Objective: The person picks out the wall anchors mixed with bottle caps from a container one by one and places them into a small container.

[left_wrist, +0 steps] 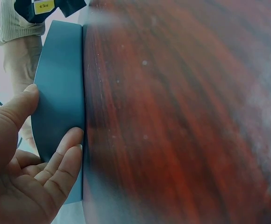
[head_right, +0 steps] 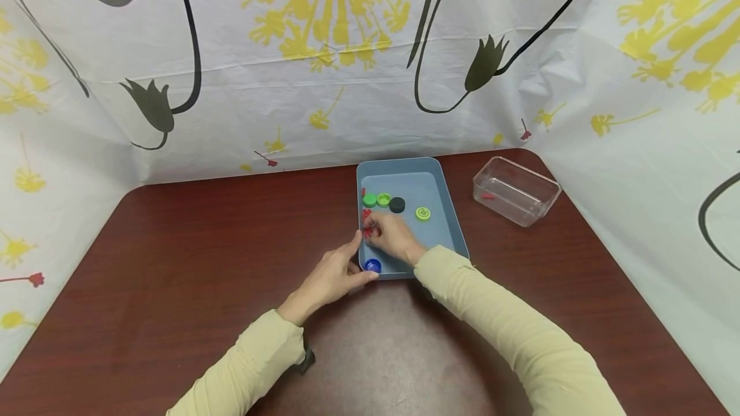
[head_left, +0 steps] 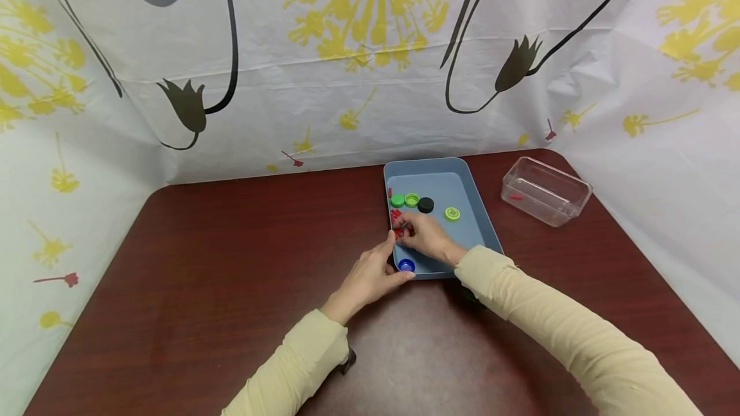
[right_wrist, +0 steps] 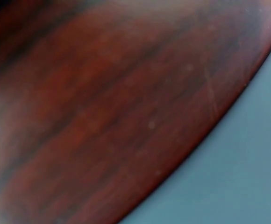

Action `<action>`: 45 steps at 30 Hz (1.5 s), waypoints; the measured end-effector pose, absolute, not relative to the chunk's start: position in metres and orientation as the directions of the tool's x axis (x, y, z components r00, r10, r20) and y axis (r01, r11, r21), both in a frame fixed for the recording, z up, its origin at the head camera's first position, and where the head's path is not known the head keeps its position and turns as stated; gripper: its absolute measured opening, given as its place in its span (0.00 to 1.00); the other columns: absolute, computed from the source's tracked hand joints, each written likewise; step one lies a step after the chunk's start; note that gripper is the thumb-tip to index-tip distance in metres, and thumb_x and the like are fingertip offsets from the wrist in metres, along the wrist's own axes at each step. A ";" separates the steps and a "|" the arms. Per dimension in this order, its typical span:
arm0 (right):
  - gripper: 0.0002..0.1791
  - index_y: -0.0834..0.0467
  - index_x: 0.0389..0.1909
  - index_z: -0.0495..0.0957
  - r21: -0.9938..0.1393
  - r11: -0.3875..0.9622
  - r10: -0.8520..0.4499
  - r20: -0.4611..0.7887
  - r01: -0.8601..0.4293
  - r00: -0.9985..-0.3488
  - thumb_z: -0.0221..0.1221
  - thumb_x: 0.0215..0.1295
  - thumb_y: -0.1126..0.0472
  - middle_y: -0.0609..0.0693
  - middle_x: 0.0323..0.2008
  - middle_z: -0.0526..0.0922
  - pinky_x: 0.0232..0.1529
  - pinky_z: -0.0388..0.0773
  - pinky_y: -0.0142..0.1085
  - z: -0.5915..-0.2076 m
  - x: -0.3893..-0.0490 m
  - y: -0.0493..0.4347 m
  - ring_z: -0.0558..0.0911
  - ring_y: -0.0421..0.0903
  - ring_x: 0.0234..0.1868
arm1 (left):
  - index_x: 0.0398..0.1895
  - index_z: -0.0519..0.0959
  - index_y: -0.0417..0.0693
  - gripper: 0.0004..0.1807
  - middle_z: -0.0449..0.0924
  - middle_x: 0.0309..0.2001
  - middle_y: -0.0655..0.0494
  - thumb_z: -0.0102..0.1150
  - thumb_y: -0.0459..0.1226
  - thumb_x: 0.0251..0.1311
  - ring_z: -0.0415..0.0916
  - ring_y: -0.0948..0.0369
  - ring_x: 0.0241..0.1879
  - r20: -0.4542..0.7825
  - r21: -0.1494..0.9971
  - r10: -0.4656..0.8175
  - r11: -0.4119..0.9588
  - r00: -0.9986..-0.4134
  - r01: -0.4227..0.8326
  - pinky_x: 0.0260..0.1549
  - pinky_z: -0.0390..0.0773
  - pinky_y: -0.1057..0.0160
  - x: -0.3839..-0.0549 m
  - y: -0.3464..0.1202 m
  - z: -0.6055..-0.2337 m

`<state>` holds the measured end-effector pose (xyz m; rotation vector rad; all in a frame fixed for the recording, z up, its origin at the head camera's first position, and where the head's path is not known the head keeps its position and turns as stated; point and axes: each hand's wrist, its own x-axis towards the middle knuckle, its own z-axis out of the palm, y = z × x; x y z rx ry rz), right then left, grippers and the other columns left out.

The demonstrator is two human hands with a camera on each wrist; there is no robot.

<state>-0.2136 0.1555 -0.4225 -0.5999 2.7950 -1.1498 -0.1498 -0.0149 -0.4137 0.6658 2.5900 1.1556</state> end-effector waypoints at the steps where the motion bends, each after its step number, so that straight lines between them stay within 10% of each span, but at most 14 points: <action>1: 0.11 0.64 0.39 0.79 -0.684 0.649 -0.375 0.092 -0.332 -0.922 0.63 0.53 0.73 0.51 0.22 0.77 0.25 0.68 0.29 -0.422 -0.214 0.155 0.71 0.39 0.23 | 0.73 0.48 0.39 0.47 0.66 0.64 0.43 0.62 0.47 0.58 0.80 0.65 0.32 -0.021 0.748 0.492 0.585 -0.870 0.312 0.32 0.76 0.68 -0.150 -0.015 -0.414; 28: 0.08 0.62 0.32 0.76 -0.624 0.676 -0.423 0.108 -0.392 -0.900 0.64 0.51 0.71 0.49 0.21 0.75 0.25 0.66 0.29 -0.420 -0.215 0.157 0.70 0.38 0.23 | 0.73 0.48 0.39 0.46 0.66 0.64 0.43 0.63 0.46 0.58 0.80 0.65 0.31 0.004 0.756 0.496 0.567 -0.869 0.327 0.31 0.75 0.69 -0.148 -0.014 -0.412; 45: 0.09 0.68 0.35 0.73 -0.779 0.545 -0.341 0.132 -0.310 -0.931 0.63 0.54 0.71 0.51 0.22 0.73 0.22 0.68 0.28 -0.419 -0.210 0.166 0.70 0.38 0.21 | 0.73 0.47 0.39 0.47 0.67 0.63 0.43 0.62 0.47 0.59 0.79 0.65 0.32 -0.006 0.750 0.493 0.578 -0.870 0.322 0.31 0.76 0.69 -0.149 -0.015 -0.414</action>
